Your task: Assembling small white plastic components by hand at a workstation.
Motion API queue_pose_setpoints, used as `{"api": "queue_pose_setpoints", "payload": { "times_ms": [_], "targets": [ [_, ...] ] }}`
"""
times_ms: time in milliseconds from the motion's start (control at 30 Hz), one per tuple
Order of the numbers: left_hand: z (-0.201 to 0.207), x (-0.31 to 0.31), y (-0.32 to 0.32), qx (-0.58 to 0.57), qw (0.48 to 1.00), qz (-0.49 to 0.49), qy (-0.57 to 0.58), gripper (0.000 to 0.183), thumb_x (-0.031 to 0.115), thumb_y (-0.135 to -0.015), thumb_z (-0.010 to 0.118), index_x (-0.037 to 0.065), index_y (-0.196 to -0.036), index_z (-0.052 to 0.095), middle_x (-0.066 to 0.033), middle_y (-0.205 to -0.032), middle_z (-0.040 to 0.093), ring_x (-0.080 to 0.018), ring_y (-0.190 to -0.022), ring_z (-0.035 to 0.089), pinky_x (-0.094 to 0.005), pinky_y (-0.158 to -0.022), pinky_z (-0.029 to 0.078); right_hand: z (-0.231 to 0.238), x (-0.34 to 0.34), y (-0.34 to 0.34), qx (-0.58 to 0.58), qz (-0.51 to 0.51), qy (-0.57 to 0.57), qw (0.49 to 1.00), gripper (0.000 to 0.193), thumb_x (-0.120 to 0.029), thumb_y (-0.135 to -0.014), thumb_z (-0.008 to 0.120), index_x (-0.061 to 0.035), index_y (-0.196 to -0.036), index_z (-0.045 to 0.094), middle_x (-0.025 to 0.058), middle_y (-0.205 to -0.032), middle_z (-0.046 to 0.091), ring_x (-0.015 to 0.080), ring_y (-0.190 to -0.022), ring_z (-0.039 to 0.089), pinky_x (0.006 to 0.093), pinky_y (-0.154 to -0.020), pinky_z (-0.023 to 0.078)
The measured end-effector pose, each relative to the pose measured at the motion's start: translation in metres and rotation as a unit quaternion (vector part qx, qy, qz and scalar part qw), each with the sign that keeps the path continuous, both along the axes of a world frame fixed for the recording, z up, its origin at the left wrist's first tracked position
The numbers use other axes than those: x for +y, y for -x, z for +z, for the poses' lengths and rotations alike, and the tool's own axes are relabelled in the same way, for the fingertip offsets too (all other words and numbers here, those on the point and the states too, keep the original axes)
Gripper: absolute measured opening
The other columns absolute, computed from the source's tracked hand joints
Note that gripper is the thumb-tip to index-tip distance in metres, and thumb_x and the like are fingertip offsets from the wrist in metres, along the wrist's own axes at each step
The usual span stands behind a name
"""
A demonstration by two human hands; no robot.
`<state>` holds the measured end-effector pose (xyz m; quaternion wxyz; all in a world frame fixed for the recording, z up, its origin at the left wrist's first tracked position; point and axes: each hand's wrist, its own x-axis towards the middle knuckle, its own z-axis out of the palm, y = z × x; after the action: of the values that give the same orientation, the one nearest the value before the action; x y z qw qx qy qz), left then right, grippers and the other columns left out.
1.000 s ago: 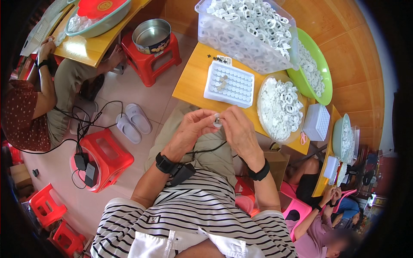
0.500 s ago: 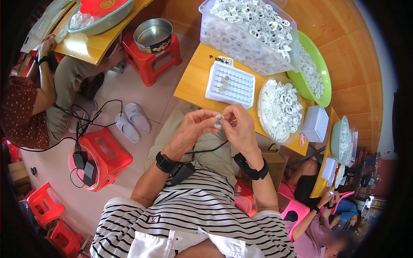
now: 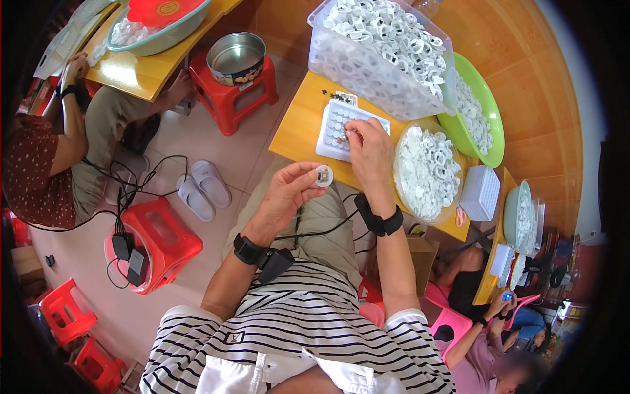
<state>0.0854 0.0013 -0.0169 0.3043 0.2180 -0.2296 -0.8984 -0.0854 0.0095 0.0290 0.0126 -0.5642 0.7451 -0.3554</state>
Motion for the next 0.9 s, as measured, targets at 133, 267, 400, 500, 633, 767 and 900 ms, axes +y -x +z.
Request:
{"api": "queue_pose_setpoints", "payload": {
  "times_ms": [133,267,400,500,633,767,900],
  "targets": [
    [0.001,-0.001,0.001,-0.002,1.000,0.001,-0.009,0.023,0.010,-0.088,0.055,0.000,-0.108,0.056,-0.0093,-0.098,0.062,-0.0150,-0.082,0.063,-0.0248,-0.075,0.053,-0.009,0.001,0.009,-0.011,-0.002,-0.002,1.000,0.005,-0.003,-0.074,0.058,-0.0039,-0.079,0.060,0.0106,-0.077,0.055,0.0301,-0.069,0.056,0.0382,-0.059,0.043],
    [0.000,-0.001,0.001,-0.005,1.000,0.003,-0.011,0.023,0.010,-0.088,0.055,-0.001,-0.108,0.056,-0.0098,-0.098,0.062,-0.0153,-0.082,0.063,-0.0247,-0.074,0.053,-0.008,0.001,0.012,-0.019,0.009,-0.006,1.000,0.006,-0.002,-0.073,0.058,-0.0033,-0.079,0.059,0.0109,-0.076,0.055,0.0302,-0.069,0.056,0.0382,-0.059,0.043],
    [0.001,0.000,0.004,-0.001,1.000,-0.005,-0.015,0.023,0.010,-0.088,0.054,0.000,-0.108,0.056,-0.0097,-0.097,0.062,-0.0151,-0.081,0.063,-0.0246,-0.074,0.053,-0.007,0.003,0.013,-0.097,0.007,0.020,0.995,0.007,0.001,-0.071,0.060,-0.0015,-0.077,0.059,0.0088,-0.072,0.056,0.0222,-0.060,0.055,0.0319,-0.056,0.043],
    [0.001,0.000,0.004,-0.005,1.000,-0.007,-0.017,0.022,0.010,-0.088,0.054,0.000,-0.107,0.056,-0.0092,-0.097,0.062,-0.0149,-0.081,0.063,-0.0248,-0.074,0.053,0.007,0.016,0.005,-0.181,0.012,0.041,0.982,0.007,0.004,-0.071,0.060,0.0001,-0.077,0.059,0.0058,-0.070,0.055,0.0137,-0.057,0.053,0.0250,-0.053,0.042],
    [-0.001,0.001,0.006,-0.011,1.000,-0.012,-0.022,0.022,0.011,-0.088,0.054,0.000,-0.107,0.056,-0.0083,-0.096,0.062,-0.0145,-0.082,0.063,-0.0252,-0.075,0.053,0.017,0.043,-0.016,-0.217,0.064,0.029,0.974,0.008,0.006,-0.072,0.060,0.0009,-0.078,0.059,0.0052,-0.071,0.054,0.0117,-0.059,0.053,0.0216,-0.052,0.042],
    [0.002,0.003,0.010,-0.010,1.000,-0.027,-0.012,0.020,0.010,-0.088,0.053,0.001,-0.106,0.057,-0.0072,-0.096,0.062,-0.0133,-0.083,0.062,-0.0251,-0.075,0.053,0.010,0.058,-0.026,-0.150,0.095,0.059,0.982,0.012,0.007,-0.072,0.059,-0.0002,-0.081,0.057,0.0080,-0.075,0.055,0.0165,-0.060,0.055,0.0267,-0.052,0.045],
    [0.004,0.005,0.013,-0.022,0.999,-0.030,0.003,0.020,0.011,-0.087,0.056,0.002,-0.104,0.058,-0.0053,-0.095,0.062,-0.0106,-0.081,0.061,-0.0237,-0.074,0.051,0.001,0.064,-0.022,-0.108,0.100,0.049,0.988,0.015,0.007,-0.070,0.060,-0.0008,-0.083,0.057,0.0095,-0.077,0.055,0.0213,-0.063,0.056,0.0301,-0.054,0.046]
  ]
}}
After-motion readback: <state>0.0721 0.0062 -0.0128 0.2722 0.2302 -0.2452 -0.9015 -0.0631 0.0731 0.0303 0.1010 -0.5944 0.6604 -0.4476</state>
